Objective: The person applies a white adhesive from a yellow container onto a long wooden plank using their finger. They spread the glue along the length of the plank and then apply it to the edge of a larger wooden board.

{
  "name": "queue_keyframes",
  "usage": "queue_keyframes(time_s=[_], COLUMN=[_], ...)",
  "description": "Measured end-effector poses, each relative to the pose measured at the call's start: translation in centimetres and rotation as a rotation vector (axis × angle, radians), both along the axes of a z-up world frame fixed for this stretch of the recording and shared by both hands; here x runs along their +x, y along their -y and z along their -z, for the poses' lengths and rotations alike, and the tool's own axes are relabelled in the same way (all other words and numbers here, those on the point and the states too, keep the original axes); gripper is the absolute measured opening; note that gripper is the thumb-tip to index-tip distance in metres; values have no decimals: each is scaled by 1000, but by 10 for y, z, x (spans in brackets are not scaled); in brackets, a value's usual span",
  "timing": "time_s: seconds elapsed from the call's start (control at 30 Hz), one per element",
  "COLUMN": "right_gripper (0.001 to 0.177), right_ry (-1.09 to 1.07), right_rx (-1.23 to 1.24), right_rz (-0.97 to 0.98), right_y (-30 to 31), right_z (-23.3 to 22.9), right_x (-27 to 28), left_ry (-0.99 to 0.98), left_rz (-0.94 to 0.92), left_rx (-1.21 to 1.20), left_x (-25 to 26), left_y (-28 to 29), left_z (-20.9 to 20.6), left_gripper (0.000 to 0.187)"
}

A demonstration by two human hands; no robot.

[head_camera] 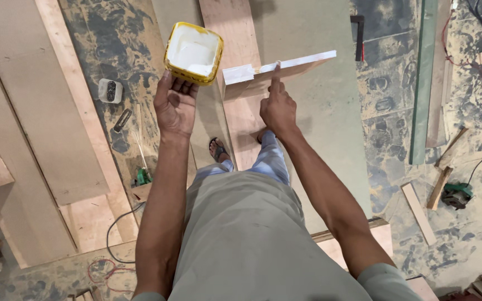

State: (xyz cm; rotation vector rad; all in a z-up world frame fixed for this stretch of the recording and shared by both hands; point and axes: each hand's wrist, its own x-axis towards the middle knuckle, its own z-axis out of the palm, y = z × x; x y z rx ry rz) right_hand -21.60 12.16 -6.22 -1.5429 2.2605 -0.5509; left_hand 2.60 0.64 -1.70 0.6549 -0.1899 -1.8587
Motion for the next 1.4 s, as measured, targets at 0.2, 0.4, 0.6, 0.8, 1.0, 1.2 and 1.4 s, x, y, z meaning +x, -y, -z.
queue_keyframes(time_s=[0.2,0.4,0.6,0.8,1.0,1.2,1.4], right_gripper=[99,91,83,73,95,100,93], right_ry=[144,546,262,279,25,-120,-180], right_rx=[-138,-181,-49,10,14,137,203], right_rz=[-88,-84,-313,-396,-127,-74,-277], right_y=[15,7,10,-10,1,20,17], right_z=[-9,-62,-114,-106,-49,-19,-28], right_x=[12,10,34,34,-2,14,20], left_ry=[46,293,299,284,177,154,155], left_rz=[23,175,257,68,45,39,46], left_rx=[15,-182,-260,-164,-79,-57,-84], left_x=[-4,0,-12,-15,2,4,8], left_y=[-3,-5,-6,-1,0,-5,-4], left_z=[-8,-20,-13,5,18,22,20], left_gripper=[50,43,44,42,36,37,39])
